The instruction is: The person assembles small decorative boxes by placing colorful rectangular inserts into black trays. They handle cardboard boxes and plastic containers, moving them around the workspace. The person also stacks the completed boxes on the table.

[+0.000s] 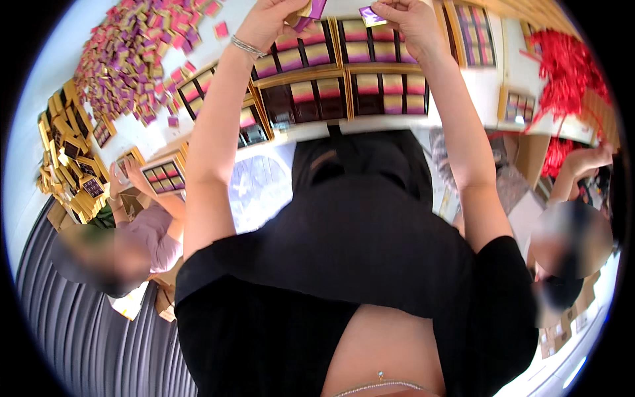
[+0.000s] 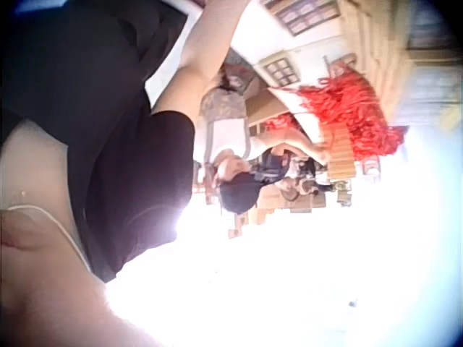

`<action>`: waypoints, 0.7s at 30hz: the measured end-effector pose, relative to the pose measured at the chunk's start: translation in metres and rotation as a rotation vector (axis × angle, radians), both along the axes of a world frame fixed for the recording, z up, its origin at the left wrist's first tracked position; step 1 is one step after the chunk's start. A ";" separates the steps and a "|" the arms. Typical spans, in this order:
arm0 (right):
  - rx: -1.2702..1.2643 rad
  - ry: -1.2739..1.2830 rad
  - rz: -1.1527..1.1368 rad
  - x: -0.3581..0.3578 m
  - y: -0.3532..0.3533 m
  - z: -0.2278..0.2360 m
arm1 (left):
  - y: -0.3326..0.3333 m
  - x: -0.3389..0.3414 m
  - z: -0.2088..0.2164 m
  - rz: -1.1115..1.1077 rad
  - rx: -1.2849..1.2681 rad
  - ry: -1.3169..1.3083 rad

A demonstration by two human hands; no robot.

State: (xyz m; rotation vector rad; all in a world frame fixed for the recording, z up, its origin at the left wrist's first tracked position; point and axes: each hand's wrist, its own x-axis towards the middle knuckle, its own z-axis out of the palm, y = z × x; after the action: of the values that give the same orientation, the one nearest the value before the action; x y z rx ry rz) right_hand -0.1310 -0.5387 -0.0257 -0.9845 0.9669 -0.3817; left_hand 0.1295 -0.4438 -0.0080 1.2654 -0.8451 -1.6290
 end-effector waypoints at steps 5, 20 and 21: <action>-0.183 0.217 -0.065 -0.039 0.108 0.039 | 0.083 -0.053 0.012 -0.328 0.008 -0.245; -0.682 0.561 -0.077 -0.057 0.188 -0.004 | 0.165 -0.078 -0.013 -0.052 -0.384 -1.176; -0.588 0.528 -0.065 -0.058 0.186 -0.004 | 0.173 -0.081 -0.016 -0.017 -0.421 -1.155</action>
State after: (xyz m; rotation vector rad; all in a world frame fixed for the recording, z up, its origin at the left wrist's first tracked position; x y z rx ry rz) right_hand -0.1886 -0.3523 -0.0299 -1.6417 1.4039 -0.4857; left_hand 0.0487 -0.2710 -0.0240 1.8367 -1.7520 -0.5285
